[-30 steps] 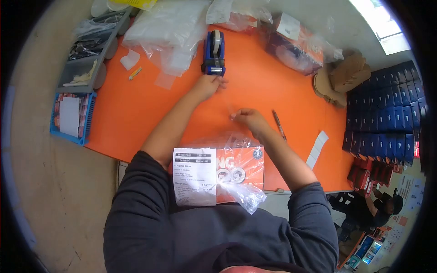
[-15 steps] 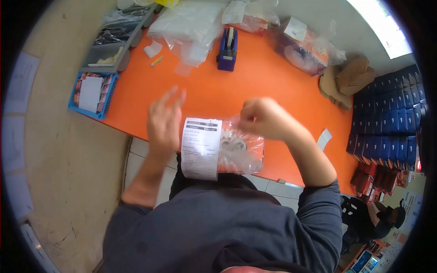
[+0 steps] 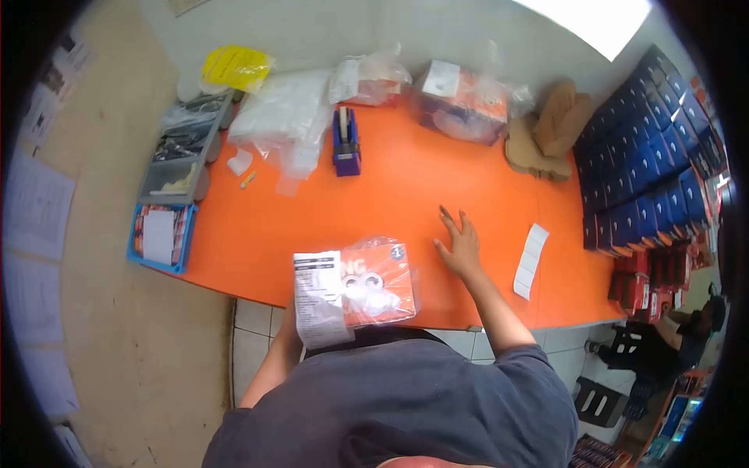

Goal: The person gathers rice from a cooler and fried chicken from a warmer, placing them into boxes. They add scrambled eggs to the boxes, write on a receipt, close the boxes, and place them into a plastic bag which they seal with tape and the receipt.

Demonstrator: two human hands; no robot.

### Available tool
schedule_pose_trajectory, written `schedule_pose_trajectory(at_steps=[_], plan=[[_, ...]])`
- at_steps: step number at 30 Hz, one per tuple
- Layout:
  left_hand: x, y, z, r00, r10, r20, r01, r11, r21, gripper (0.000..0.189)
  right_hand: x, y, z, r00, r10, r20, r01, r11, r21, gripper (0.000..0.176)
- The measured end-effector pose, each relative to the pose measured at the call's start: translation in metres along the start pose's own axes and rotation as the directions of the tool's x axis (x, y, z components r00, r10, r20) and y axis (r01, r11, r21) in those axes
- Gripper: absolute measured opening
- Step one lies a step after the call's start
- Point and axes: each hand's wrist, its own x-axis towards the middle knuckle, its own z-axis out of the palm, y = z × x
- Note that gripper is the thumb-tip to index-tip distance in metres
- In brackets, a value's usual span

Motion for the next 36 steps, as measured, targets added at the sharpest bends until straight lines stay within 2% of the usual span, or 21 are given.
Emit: schedule_pose_trajectory(at_steps=[3,6,9,10,11,12,14,15,18,19,21,22,23,25,28,30,31,32,33,34,36], plan=[[0.014,-0.009,0.013,0.997,-0.072,0.017,0.072,0.996,0.044,0.040,0.006,0.032,0.025,0.982,0.052,0.184,-0.029,0.992,-0.124,0.048],[0.029,-0.013,0.027,0.992,-0.128,-0.010,0.128,0.978,0.164,0.038,0.022,0.059,0.024,0.958,0.251,0.139,-0.230,0.961,-0.154,0.046],[0.047,-0.023,0.048,0.995,-0.083,-0.059,0.101,0.884,0.456,0.036,0.004,0.072,-0.006,0.978,0.205,0.034,-0.197,0.967,-0.163,0.046],[0.053,-0.026,0.058,0.998,-0.035,-0.060,0.064,0.806,0.589,0.035,-0.020,0.075,0.004,0.970,0.174,0.173,-0.225,0.908,0.352,0.048],[0.059,-0.028,0.070,0.999,0.051,0.000,-0.034,0.668,0.743,0.035,-0.048,0.077,0.016,0.961,0.064,0.271,-0.255,0.593,0.764,0.050],[0.067,-0.027,0.086,0.974,0.149,0.170,-0.220,0.457,0.862,0.034,-0.046,0.028,-0.014,0.739,0.132,0.661,-0.613,-0.277,0.740,0.062],[0.093,-0.014,0.126,0.781,0.241,0.575,-0.589,-0.018,0.808,0.033,-0.050,0.022,-0.004,0.958,0.065,0.280,-0.277,-0.043,0.960,0.062],[0.113,-0.004,0.148,0.634,0.207,0.745,-0.719,-0.198,0.666,0.032,-0.052,0.019,0.000,0.997,0.026,0.068,-0.069,0.041,0.997,0.062],[0.192,0.024,0.213,0.226,0.072,0.972,-0.829,-0.510,0.230,0.030,-0.023,0.074,0.063,0.968,0.131,0.212,-0.212,-0.015,0.977,0.060],[0.223,0.032,0.229,0.152,0.041,0.987,-0.816,-0.559,0.149,0.030,0.024,0.068,0.037,0.938,0.245,0.244,-0.216,-0.138,0.967,0.063],[0.283,0.042,0.251,0.120,0.012,0.993,-0.775,-0.624,0.102,0.032,0.070,0.108,0.071,0.914,0.393,0.102,-0.177,0.160,0.971,0.057],[0.316,0.047,0.255,0.183,0.026,0.983,-0.753,-0.639,0.157,0.034,0.098,0.107,0.053,0.926,0.369,0.081,-0.142,0.141,0.980,0.056],[0.344,0.049,0.257,0.265,0.044,0.963,-0.737,-0.635,0.232,0.037,0.126,0.105,0.033,0.936,0.347,0.054,-0.103,0.123,0.987,0.056],[0.394,0.051,0.249,0.500,0.120,0.858,-0.722,-0.489,0.489,0.041,0.156,0.127,0.032,0.901,0.422,0.100,-0.256,0.332,0.908,0.055],[0.415,0.041,0.212,0.756,0.176,0.630,-0.654,0.234,0.719,0.049,0.147,0.131,0.018,0.835,0.524,-0.167,-0.206,0.580,0.788,0.050],[0.375,0.016,0.173,0.824,0.208,0.528,-0.515,0.664,0.542,0.050,0.094,0.121,-0.004,0.756,0.502,-0.420,-0.134,0.747,0.652,0.037],[0.347,0.003,0.154,0.854,0.215,0.475,-0.431,0.802,0.413,0.049,0.057,0.112,-0.017,0.747,0.569,-0.343,-0.132,0.632,0.764,0.031],[0.312,-0.010,0.124,0.848,0.160,0.505,-0.525,0.131,0.841,0.051,0.013,0.101,-0.027,0.739,0.622,-0.259,-0.123,0.503,0.856,0.025],[0.272,-0.025,0.092,0.853,0.113,0.510,-0.333,-0.634,0.698,0.054,-0.035,0.092,-0.031,0.728,0.652,-0.214,-0.177,0.480,0.859,0.017],[0.192,-0.044,0.108,0.860,0.037,0.509,-0.284,-0.795,0.537,0.061,-0.087,0.082,-0.035,0.724,0.668,-0.170,-0.251,0.485,0.838,0.015],[0.148,-0.058,0.051,0.847,-0.019,0.531,-0.357,-0.760,0.543,0.071,-0.193,0.059,-0.017,0.646,0.763,-0.001,-0.369,0.314,0.875,0.014]])
